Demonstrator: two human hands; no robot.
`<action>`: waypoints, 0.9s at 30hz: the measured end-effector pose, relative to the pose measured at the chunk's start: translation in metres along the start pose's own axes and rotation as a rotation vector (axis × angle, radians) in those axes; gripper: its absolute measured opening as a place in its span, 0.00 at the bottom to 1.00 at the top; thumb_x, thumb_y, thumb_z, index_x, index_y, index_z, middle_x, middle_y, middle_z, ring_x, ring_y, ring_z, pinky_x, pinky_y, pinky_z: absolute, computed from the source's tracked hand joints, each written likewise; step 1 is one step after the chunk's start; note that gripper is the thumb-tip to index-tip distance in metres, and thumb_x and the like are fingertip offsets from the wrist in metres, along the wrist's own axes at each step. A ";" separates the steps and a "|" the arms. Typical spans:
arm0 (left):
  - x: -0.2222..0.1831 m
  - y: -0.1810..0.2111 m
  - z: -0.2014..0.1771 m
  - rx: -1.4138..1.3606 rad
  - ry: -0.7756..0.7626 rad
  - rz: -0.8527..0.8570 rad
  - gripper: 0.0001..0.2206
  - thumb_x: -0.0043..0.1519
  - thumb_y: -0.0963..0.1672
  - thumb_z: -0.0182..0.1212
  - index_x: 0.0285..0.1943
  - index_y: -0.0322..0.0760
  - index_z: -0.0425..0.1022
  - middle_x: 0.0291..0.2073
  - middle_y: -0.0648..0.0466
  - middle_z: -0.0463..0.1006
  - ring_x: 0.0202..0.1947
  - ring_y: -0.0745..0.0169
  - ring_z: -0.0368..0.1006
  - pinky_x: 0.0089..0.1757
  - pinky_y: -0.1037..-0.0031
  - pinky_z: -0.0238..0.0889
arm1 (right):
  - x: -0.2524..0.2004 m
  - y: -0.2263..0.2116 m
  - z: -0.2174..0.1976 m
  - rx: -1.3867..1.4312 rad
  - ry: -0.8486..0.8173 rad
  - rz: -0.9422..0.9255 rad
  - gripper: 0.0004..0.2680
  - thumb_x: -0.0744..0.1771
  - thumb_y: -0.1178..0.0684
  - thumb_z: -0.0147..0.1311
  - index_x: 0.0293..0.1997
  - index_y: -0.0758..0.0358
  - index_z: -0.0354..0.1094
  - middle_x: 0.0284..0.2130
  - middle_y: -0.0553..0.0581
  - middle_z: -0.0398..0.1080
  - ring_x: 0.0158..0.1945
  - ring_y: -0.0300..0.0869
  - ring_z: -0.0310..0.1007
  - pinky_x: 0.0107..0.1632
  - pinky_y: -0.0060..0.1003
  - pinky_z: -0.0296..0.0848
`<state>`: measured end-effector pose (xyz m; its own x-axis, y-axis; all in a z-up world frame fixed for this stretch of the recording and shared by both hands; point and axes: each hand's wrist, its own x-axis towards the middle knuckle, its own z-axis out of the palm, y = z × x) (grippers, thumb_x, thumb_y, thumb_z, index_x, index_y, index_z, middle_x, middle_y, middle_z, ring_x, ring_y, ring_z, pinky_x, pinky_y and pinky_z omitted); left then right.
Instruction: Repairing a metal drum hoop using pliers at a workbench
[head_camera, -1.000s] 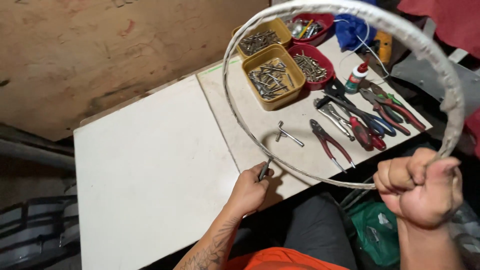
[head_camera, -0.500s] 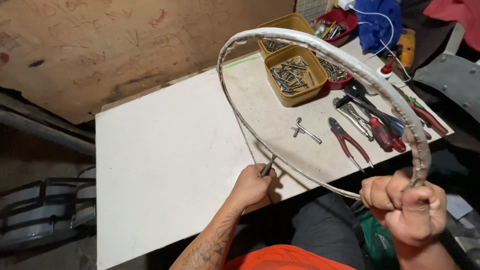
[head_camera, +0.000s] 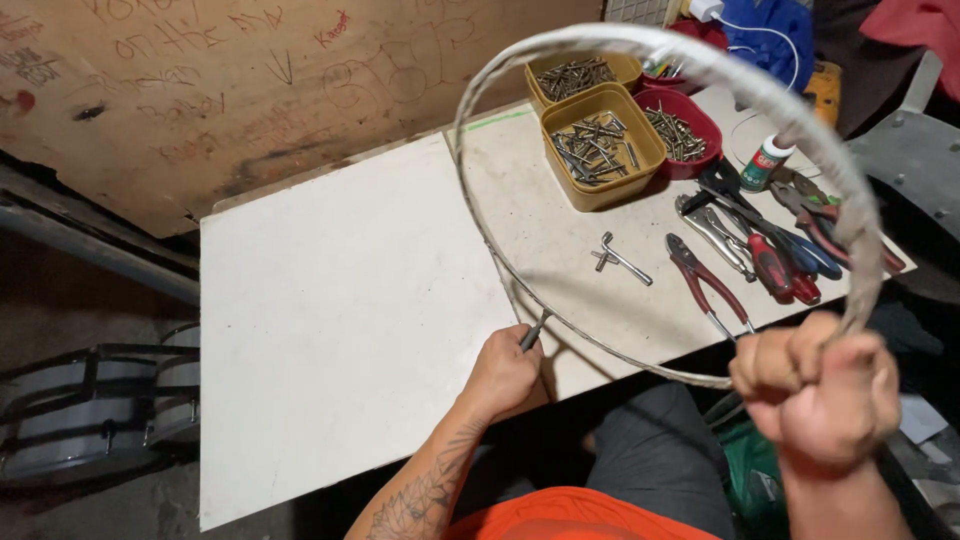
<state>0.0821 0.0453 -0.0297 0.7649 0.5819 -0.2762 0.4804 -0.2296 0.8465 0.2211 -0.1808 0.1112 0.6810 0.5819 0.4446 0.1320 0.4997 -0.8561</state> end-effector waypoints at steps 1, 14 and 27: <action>-0.002 -0.001 0.000 0.001 0.000 0.000 0.08 0.57 0.42 0.49 0.23 0.42 0.62 0.19 0.56 0.65 0.25 0.60 0.60 0.31 0.63 0.56 | 0.006 -0.003 -0.001 0.000 0.000 0.000 0.20 0.72 0.34 0.38 0.23 0.52 0.45 0.13 0.47 0.36 0.16 0.35 0.32 0.18 0.34 0.36; -0.013 0.017 -0.011 0.003 -0.091 -0.006 0.12 0.54 0.42 0.48 0.40 0.44 0.79 0.38 0.55 0.84 0.42 0.58 0.79 0.47 0.72 0.68 | 0.011 0.001 -0.020 0.019 0.102 0.103 0.22 0.69 0.27 0.41 0.24 0.49 0.43 0.17 0.45 0.33 0.18 0.35 0.30 0.21 0.31 0.34; -0.022 0.037 -0.018 -0.033 -0.166 -0.128 0.17 0.55 0.42 0.46 0.48 0.39 0.80 0.37 0.51 0.83 0.34 0.60 0.78 0.39 0.73 0.69 | 0.009 0.002 -0.012 -0.004 0.122 0.039 0.23 0.69 0.27 0.42 0.23 0.49 0.42 0.15 0.45 0.32 0.16 0.34 0.30 0.20 0.32 0.34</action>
<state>0.0754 0.0385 0.0158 0.7600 0.4674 -0.4516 0.5661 -0.1346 0.8133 0.2366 -0.1822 0.1100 0.7680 0.5183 0.3763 0.1069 0.4755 -0.8732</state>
